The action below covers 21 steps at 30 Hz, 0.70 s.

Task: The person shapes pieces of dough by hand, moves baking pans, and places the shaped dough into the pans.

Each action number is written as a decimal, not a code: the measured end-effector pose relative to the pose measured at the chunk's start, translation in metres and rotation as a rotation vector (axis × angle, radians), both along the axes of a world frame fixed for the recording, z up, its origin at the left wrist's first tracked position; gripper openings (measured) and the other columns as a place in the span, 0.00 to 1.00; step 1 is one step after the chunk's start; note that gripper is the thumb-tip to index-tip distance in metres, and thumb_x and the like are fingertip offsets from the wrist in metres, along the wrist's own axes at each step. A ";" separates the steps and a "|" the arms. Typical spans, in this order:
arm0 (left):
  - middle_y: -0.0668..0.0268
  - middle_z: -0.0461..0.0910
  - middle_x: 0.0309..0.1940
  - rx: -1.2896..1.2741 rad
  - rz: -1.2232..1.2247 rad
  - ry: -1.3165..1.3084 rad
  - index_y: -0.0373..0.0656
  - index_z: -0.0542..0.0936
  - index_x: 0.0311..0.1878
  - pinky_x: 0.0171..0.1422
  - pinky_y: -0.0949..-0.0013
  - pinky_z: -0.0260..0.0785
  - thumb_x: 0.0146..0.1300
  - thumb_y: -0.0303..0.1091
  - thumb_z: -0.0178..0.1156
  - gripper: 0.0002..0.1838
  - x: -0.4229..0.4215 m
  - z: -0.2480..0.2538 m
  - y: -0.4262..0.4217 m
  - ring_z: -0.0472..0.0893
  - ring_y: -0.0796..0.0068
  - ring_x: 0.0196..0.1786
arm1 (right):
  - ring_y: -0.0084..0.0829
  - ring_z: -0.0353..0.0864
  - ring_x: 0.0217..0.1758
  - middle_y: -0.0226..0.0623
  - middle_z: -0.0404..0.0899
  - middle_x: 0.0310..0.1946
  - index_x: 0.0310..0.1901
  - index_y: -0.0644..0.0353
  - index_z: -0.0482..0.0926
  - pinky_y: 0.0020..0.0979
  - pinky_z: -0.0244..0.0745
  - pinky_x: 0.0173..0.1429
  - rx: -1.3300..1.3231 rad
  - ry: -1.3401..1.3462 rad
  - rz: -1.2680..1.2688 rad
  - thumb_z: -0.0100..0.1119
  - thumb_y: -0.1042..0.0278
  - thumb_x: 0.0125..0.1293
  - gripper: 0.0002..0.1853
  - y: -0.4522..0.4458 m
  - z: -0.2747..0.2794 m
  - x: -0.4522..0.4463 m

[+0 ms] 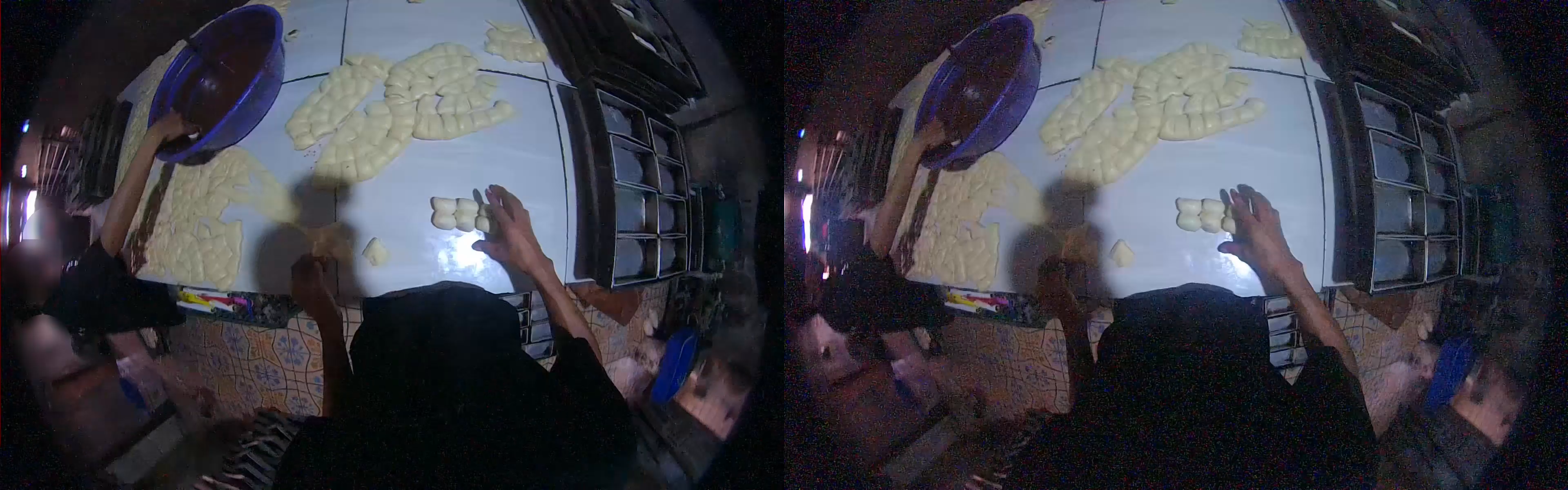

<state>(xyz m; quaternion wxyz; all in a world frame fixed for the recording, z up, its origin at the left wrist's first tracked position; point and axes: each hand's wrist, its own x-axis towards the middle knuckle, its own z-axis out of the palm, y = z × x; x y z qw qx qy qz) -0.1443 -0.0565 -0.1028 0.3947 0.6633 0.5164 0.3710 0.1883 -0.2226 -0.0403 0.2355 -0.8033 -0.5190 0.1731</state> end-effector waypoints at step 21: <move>0.62 0.81 0.43 -0.125 -0.230 -0.184 0.36 0.80 0.49 0.50 0.73 0.68 0.64 0.32 0.58 0.13 0.108 0.100 -0.018 0.77 0.76 0.46 | 0.30 0.73 0.52 0.38 0.74 0.41 0.44 0.61 0.84 0.27 0.69 0.54 0.496 0.806 0.082 0.59 0.73 0.63 0.10 0.095 0.051 -0.095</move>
